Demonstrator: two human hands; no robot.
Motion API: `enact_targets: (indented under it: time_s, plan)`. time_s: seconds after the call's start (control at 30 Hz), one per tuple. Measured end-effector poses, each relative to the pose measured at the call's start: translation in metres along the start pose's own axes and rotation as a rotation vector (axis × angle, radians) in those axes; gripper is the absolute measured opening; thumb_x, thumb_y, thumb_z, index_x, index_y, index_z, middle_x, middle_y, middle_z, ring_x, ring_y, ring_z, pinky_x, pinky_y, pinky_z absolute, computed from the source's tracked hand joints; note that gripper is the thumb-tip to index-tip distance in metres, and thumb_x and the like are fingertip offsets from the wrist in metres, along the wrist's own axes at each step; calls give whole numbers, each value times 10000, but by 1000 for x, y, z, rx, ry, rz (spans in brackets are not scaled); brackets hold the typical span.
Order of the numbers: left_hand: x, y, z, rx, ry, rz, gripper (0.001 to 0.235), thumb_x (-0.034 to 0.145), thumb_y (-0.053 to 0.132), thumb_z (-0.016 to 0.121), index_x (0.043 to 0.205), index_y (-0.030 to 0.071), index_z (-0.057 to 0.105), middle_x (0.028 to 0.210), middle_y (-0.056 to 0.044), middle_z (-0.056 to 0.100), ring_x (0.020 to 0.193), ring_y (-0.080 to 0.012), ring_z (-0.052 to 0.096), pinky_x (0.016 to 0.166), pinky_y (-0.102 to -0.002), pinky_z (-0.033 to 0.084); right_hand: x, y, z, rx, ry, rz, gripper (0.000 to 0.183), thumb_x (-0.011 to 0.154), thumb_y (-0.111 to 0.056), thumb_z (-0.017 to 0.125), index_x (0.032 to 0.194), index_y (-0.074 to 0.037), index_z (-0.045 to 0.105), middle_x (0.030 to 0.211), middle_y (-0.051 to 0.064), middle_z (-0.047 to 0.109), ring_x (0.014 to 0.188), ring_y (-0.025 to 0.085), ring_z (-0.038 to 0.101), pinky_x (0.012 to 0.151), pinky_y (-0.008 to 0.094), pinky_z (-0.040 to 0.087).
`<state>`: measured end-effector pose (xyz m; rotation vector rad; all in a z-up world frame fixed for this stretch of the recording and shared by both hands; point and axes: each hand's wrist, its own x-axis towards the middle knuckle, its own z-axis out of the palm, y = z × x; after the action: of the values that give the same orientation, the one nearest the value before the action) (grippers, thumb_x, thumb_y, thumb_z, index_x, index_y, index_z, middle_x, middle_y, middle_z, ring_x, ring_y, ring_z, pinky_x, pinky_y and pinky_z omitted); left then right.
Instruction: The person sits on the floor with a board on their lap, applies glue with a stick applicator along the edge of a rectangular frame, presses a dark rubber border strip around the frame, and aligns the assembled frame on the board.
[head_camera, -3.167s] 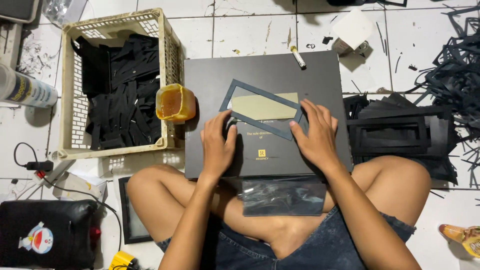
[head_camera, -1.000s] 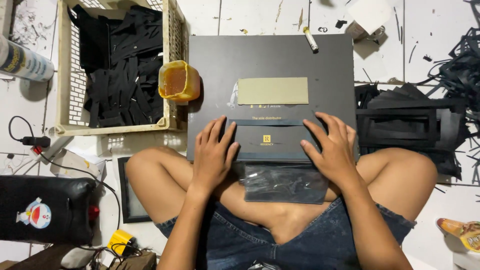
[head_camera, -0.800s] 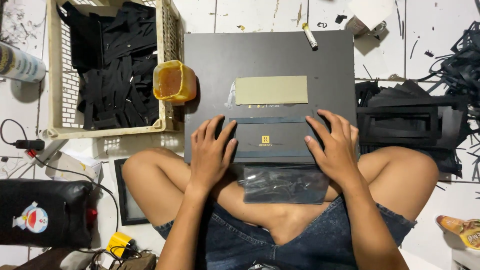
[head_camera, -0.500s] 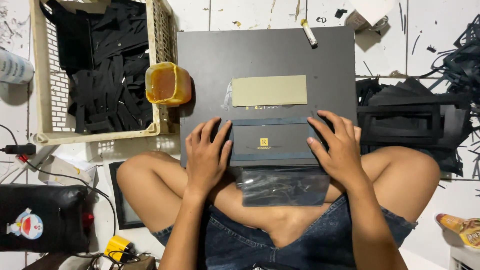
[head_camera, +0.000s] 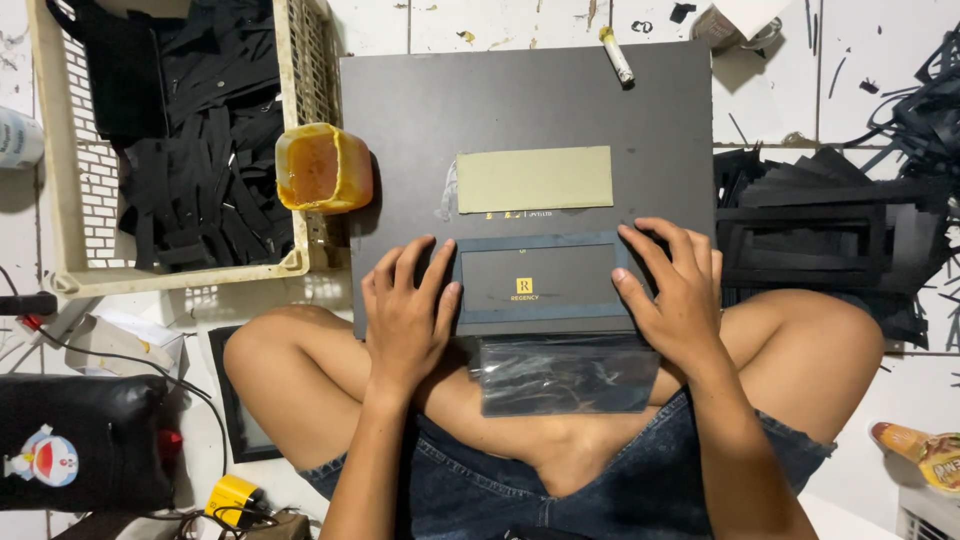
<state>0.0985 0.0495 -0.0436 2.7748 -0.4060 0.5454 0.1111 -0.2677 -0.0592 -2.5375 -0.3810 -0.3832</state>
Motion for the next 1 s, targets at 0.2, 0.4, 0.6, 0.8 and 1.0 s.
enact_targets:
  time_s: [0.2,0.4,0.6,0.8,1.0]
  plan:
    - [-1,0,2,13,18,-5,410,1040,343,560,1420,199,620,1384,-48,571,1263,-269,494,992,-415,380,1,-4,0,1,31,-1,382,998,-307,664,1350,-159,681,1356,48,586,1222,297,507,965,435,327]
    - [-2,0,4,-9,61,-2,407,1031,315,586,1404,156,628,1377,-63,589,1259,-269,517,998,-409,397,1,-4,2,14,62,-1,348,1008,-286,664,1329,-155,690,1342,43,601,1210,286,522,954,427,339]
    - [-3,0,5,-36,98,-17,374,1038,308,574,1368,145,642,1354,-72,607,1245,-276,544,1000,-415,412,0,-4,3,6,85,-6,331,1001,-282,678,1310,-165,699,1337,34,614,1213,276,535,955,422,349]
    - [-2,0,7,-43,131,-7,367,1009,269,626,1333,101,662,1335,-90,625,1230,-281,557,982,-412,424,3,-5,3,23,119,-3,341,986,-235,698,1305,-116,701,1315,63,640,1188,294,559,930,423,363]
    - [-1,0,8,-37,144,-5,387,986,271,657,1332,96,667,1337,-86,627,1231,-280,558,978,-414,424,1,-2,6,-1,130,-18,344,979,-243,706,1305,-132,704,1314,40,636,1190,274,555,932,411,365]
